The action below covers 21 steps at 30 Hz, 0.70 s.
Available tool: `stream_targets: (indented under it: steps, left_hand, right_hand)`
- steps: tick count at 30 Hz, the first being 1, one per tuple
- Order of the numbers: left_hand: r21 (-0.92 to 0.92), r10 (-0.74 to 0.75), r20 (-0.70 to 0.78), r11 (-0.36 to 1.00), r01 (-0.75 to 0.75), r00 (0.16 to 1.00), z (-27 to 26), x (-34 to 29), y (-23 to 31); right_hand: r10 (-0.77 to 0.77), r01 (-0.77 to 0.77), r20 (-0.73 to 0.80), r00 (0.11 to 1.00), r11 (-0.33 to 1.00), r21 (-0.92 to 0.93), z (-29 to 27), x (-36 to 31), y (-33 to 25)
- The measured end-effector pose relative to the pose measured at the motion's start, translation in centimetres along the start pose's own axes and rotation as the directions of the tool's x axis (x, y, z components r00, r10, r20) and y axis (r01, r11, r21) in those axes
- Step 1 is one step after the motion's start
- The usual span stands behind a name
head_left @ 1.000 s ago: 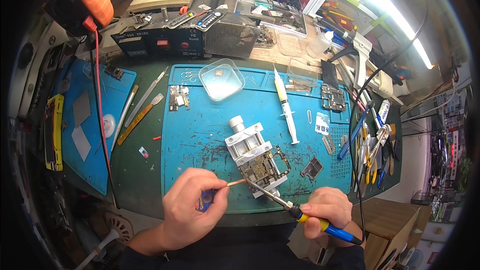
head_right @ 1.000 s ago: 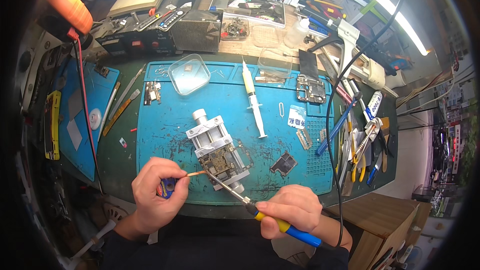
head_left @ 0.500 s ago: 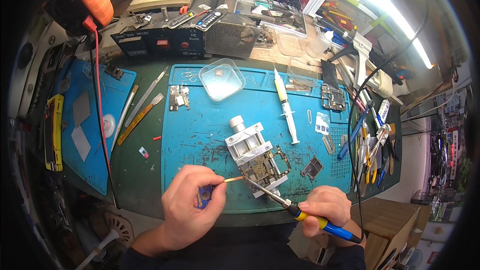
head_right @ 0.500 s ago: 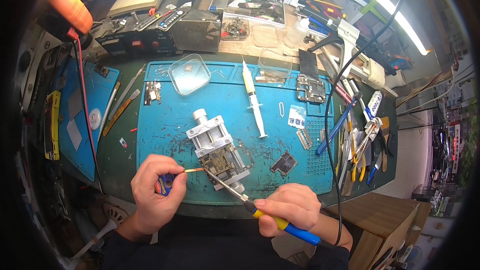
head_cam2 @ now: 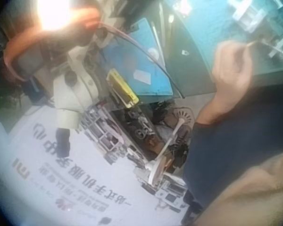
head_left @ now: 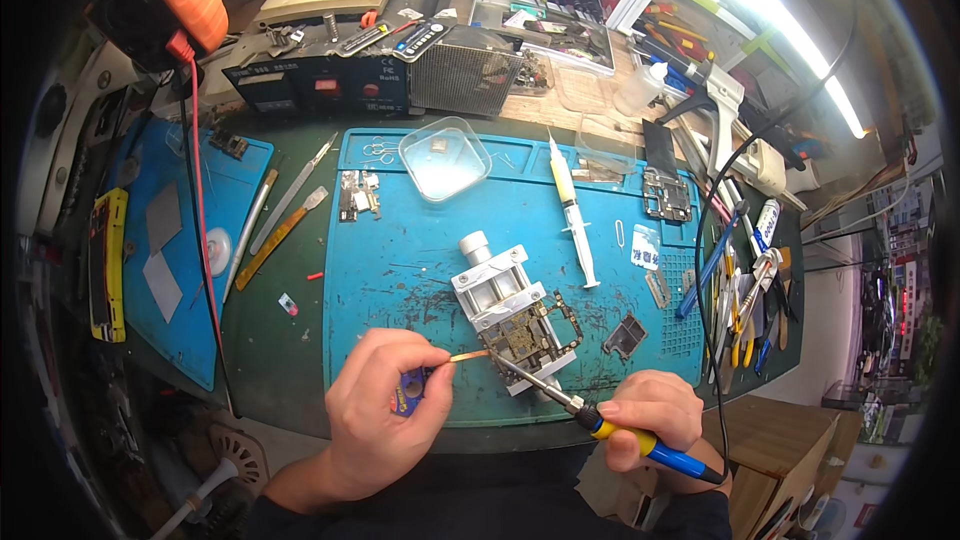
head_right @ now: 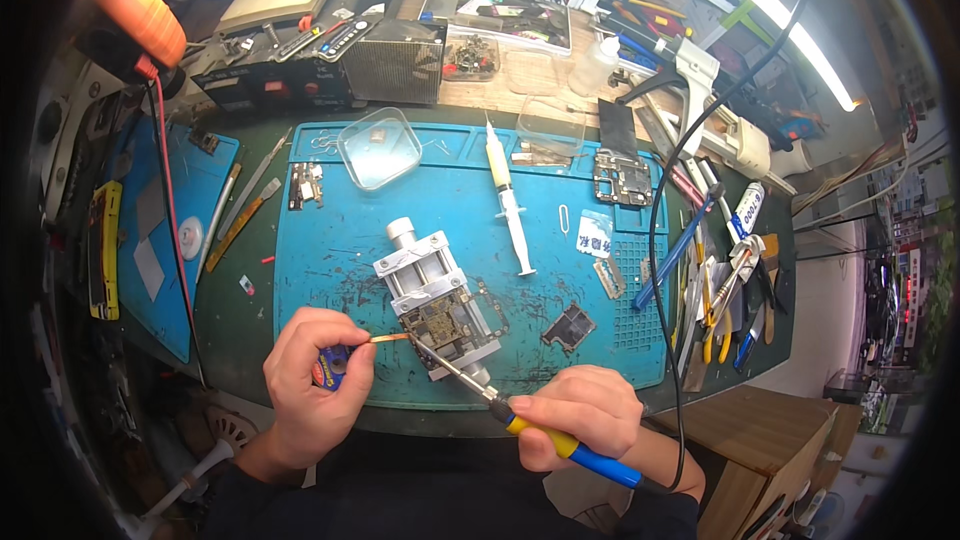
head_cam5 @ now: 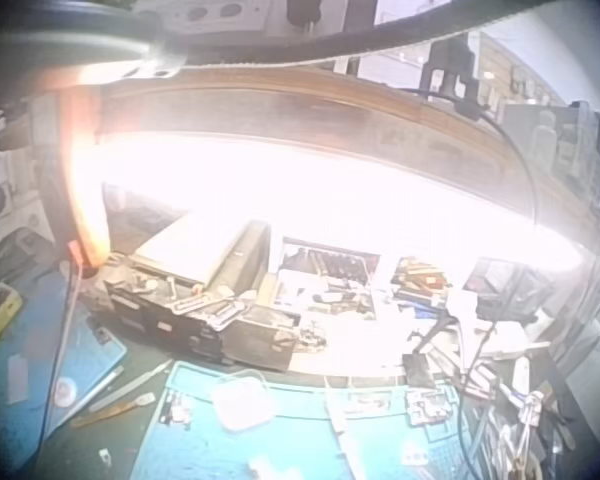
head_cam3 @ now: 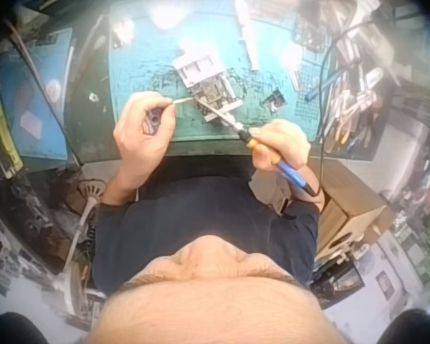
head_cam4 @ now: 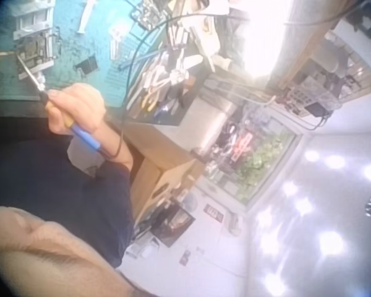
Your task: The person applies flux to a circuit board held in a vise, then uses a soldering iron and solder wire to make connections on the board. They briefly handle a yellow phone case and a small black component before returning to soldering.
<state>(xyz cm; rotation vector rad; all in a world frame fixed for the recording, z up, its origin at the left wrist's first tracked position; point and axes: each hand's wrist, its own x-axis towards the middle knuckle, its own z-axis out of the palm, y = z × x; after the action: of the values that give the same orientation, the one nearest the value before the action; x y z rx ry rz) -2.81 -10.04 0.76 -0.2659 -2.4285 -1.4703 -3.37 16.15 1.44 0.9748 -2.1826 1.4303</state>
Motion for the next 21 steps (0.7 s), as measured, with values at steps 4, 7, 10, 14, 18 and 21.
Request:
stream_targets:
  steps: [4,7,10,14,18,21]
  left_hand:
    - [-0.006,-0.008,-0.001,1.000,0.008,1.000,0.04,0.05,0.08]
    - [0.001,-0.006,-0.002,1.000,0.006,1.000,0.05,0.03,0.02]
    - [0.007,-0.010,-0.008,1.000,0.010,1.000,0.08,0.08,0.12]
    - [0.004,-0.013,-0.012,1.000,0.013,1.000,0.08,0.12,0.14]
    - [0.008,-0.008,-0.021,1.000,0.008,1.000,0.14,0.14,0.07]
    - [0.014,-0.008,-0.029,1.000,0.008,1.000,0.16,0.14,0.07]
  right_hand:
    - [0.007,-0.007,-0.015,1.000,1.000,0.005,0.08,-0.10,0.02]
    - [0.014,-0.014,-0.017,1.000,1.000,0.009,0.13,-0.05,0.09]
    - [0.024,-0.024,-0.008,1.000,1.000,0.010,0.10,0.22,0.07]
    - [0.036,-0.036,-0.010,0.999,0.999,0.012,0.21,0.33,0.05]
    - [0.037,-0.037,-0.009,0.999,0.999,-0.002,0.21,0.48,0.04]
    - [0.041,-0.041,-0.006,0.999,0.999,0.001,0.25,0.61,0.08]
